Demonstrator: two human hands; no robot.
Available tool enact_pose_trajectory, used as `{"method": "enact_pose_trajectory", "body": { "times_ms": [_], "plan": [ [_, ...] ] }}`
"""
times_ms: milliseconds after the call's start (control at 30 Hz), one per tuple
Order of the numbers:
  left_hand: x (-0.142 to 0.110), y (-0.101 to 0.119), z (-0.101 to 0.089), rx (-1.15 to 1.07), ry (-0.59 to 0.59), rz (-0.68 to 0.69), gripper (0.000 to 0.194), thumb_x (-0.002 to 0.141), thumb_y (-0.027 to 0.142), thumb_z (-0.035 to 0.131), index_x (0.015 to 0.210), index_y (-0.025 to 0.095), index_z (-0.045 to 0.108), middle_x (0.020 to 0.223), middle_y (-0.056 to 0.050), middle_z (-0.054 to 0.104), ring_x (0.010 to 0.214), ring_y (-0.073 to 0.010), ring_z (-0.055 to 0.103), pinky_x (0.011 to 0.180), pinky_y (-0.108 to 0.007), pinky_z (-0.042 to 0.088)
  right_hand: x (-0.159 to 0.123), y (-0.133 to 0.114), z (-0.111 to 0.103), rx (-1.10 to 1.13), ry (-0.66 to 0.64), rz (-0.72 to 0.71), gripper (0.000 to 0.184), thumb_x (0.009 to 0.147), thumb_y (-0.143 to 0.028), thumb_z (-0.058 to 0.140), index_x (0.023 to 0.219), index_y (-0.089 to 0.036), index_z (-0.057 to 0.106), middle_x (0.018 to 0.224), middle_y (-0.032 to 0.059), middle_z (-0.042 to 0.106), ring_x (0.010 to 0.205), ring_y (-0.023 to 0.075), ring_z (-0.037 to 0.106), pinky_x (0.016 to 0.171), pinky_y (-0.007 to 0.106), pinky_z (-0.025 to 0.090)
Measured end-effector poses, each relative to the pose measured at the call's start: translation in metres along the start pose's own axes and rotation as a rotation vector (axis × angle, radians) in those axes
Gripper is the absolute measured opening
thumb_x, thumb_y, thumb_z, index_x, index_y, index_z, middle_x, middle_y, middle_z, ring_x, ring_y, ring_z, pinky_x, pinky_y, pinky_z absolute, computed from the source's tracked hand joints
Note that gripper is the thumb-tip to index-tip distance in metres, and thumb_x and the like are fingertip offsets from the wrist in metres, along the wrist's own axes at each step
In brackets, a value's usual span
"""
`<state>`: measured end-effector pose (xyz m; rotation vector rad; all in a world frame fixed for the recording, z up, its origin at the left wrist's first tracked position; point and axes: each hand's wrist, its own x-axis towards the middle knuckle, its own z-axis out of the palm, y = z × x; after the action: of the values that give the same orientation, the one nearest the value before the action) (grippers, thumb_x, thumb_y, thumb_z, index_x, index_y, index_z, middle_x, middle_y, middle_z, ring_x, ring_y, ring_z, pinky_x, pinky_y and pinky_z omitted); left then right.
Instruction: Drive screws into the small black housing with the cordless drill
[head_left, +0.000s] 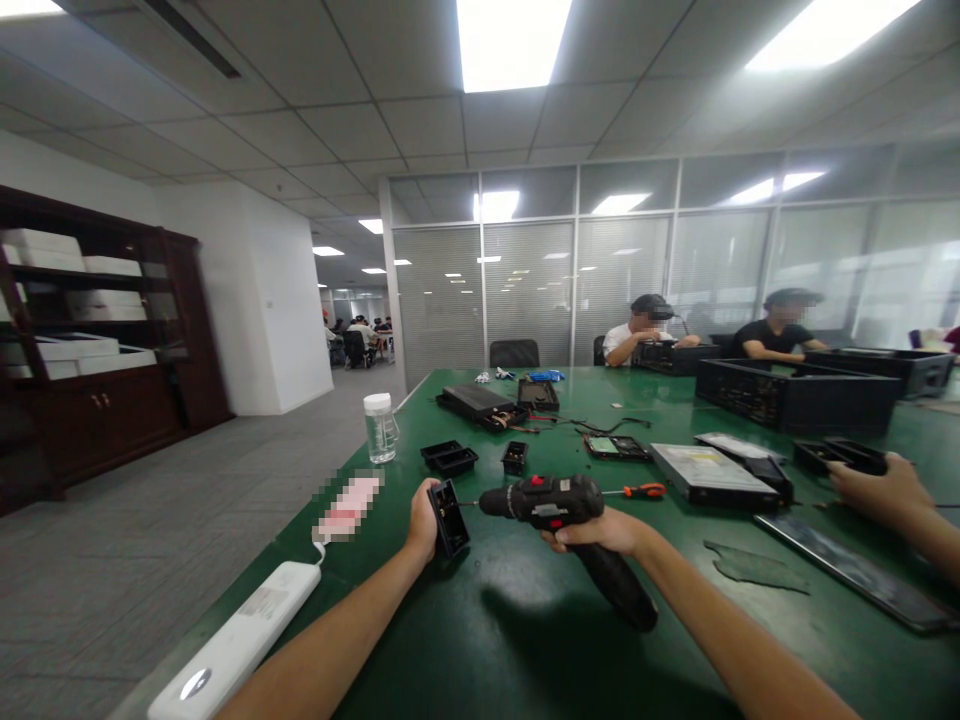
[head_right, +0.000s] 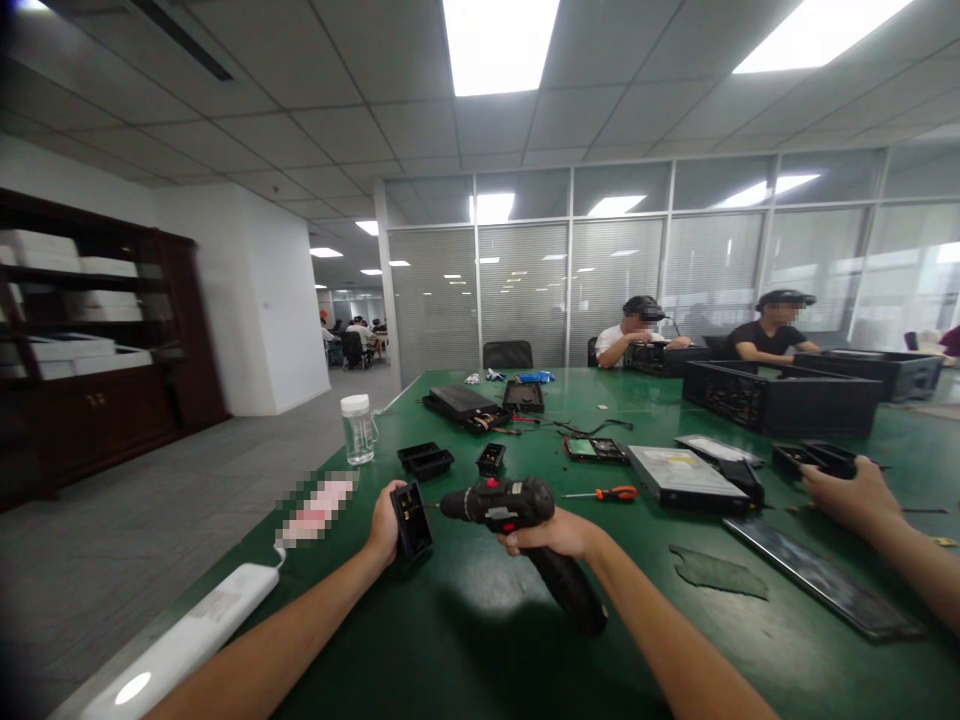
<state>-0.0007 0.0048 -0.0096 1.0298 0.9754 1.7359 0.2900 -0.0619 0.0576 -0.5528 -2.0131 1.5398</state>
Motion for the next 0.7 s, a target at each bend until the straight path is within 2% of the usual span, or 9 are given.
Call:
{"method": "enact_pose_trajectory", "body": {
  "times_ms": [133, 700],
  "plan": [
    [0.0018, -0.0023, -0.0008, 0.020, 0.010, 0.037, 0.026, 0.071, 0.044, 0.049, 0.068, 0.019, 0.053, 0.057, 0.004, 0.049, 0.052, -0.0123, 0.047, 0.053, -0.024, 0.040, 0.0001, 0.0018, -0.0022, -0.031, 0.001, 0.013, 0.027, 0.075, -0.031, 0.069, 0.090, -0.010, 0.061, 0.079, 0.0038, 0.056, 0.074, 0.0133, 0.053, 0.074, 0.029, 0.042],
    [0.0035, -0.0047, -0.0013, 0.021, 0.031, 0.018, 0.026, 0.070, 0.045, 0.048, 0.069, 0.020, 0.053, 0.057, 0.004, 0.051, 0.052, -0.0134, 0.048, 0.054, -0.025, 0.039, 0.0003, 0.0018, -0.0027, -0.031, -0.011, 0.007, 0.027, 0.076, -0.032, 0.068, 0.089, -0.010, 0.060, 0.078, 0.0037, 0.054, 0.071, 0.0129, 0.050, 0.071, 0.028, 0.042]
  ]
}}
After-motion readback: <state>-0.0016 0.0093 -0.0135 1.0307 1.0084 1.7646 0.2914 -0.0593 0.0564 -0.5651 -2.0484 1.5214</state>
